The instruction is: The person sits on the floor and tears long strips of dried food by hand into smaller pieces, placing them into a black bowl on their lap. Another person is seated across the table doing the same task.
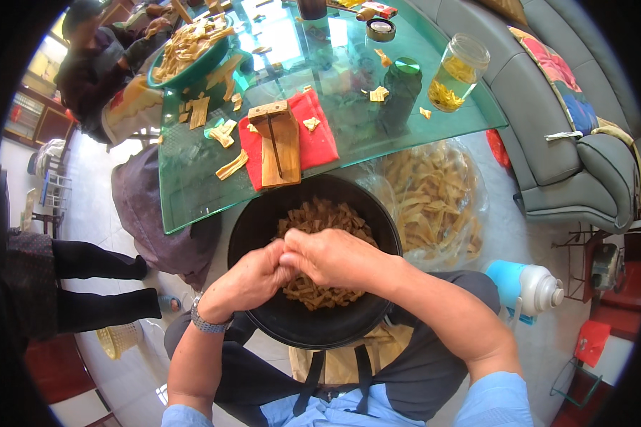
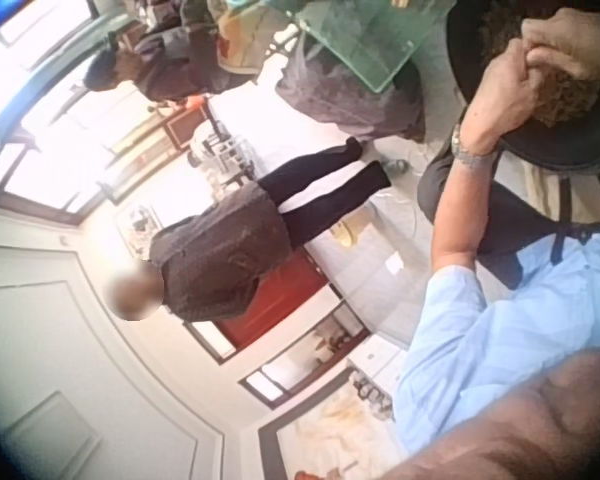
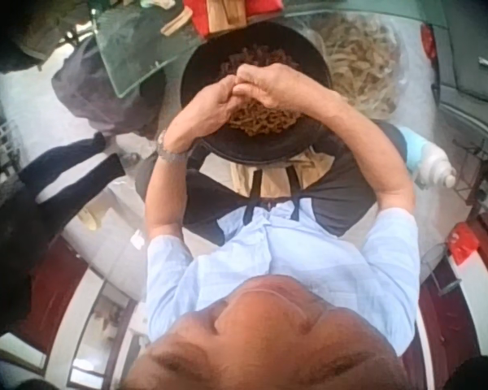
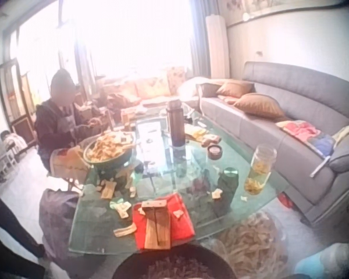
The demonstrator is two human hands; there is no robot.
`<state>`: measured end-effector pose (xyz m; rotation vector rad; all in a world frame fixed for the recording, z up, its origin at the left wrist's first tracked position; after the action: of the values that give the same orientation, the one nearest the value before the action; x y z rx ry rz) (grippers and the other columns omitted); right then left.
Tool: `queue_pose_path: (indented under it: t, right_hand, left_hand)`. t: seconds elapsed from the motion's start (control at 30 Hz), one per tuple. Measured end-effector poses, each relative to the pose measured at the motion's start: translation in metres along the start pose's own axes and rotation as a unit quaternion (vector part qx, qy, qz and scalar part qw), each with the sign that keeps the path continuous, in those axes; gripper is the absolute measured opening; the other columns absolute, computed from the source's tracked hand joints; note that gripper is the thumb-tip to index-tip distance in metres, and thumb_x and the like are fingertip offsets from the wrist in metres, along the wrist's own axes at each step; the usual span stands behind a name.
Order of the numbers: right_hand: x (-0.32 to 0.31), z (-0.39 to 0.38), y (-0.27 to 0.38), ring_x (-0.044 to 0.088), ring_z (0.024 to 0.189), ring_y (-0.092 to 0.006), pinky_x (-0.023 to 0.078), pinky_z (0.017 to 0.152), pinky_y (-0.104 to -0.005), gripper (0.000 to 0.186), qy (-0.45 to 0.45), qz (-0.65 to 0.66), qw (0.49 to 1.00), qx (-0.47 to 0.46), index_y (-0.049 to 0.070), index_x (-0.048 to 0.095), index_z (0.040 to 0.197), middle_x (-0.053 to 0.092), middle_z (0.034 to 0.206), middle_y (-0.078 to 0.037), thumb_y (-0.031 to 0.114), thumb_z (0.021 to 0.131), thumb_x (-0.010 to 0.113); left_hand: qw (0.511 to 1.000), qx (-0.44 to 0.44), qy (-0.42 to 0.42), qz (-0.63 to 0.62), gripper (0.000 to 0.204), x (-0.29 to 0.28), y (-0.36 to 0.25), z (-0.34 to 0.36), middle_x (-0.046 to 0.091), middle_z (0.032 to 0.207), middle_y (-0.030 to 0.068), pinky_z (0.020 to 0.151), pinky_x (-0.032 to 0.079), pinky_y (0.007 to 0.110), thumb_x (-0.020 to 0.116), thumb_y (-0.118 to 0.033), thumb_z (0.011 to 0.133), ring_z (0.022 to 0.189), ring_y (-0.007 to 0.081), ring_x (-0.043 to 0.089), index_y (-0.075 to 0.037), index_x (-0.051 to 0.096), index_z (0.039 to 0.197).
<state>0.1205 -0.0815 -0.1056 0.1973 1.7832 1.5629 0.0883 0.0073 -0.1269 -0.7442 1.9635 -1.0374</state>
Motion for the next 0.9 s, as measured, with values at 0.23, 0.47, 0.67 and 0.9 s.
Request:
queue_pose_path:
  t: [0.23,0.47,0.67,0.9]
  right_hand:
    - [0.009,-0.022,0.007,0.067,0.074,-0.0400,0.051,0.063,-0.0452,0.021,0.140,0.045,0.989,0.034,0.008,0.060,0.105,0.067,0.078,-0.016,0.029,0.104,0.063]
    - [-0.022,-0.011,0.013,0.067,0.073,-0.0418,0.051,0.062,-0.0474,0.021,0.049,0.039,0.998,0.024,0.007,0.059,0.099,0.066,0.074,-0.018,0.027,0.102,0.064]
    - [-0.013,-0.021,0.013,0.066,0.070,-0.0414,0.049,0.060,-0.0468,0.020,0.095,0.054,0.994,0.014,0.008,0.060,0.100,0.064,0.071,-0.017,0.027,0.102,0.065]
    - [-0.029,-0.015,0.009,0.066,0.070,-0.0398,0.051,0.062,-0.0439,0.019,0.043,0.052,0.997,0.019,0.006,0.060,0.100,0.064,0.074,-0.017,0.023,0.103,0.065]
  left_hand:
    - [0.987,-0.020,0.151,-0.043,0.030,0.015,-0.007,-0.030,0.062,0.081,0.0076,0.072,0.051,0.034,0.061,-0.032,0.107,0.075,0.0177,0.057,-0.002,0.066,0.110]
    - [0.988,-0.078,0.071,-0.116,0.034,-0.003,-0.012,-0.014,0.059,0.072,-0.0031,0.060,0.045,0.025,0.069,-0.036,0.102,0.066,0.0058,0.050,-0.003,0.071,0.095]
    - [0.991,-0.062,0.115,-0.022,0.044,0.006,-0.003,-0.021,0.058,0.065,-0.0008,0.059,0.047,0.029,0.073,-0.042,0.097,0.064,0.0076,0.053,0.000,0.071,0.087]
    - [0.988,-0.091,0.039,-0.116,0.035,-0.006,-0.001,-0.014,0.060,0.069,-0.0029,0.063,0.046,0.026,0.075,-0.036,0.098,0.069,0.0057,0.051,-0.003,0.071,0.086]
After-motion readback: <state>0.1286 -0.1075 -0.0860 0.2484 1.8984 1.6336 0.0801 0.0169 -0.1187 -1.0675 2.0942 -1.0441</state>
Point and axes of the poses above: each hand's wrist, its own z-axis towards the middle knuckle, its own x-axis out of the palm, y = z × x, the point moved 10 cm from there along z, towards the middle knuckle
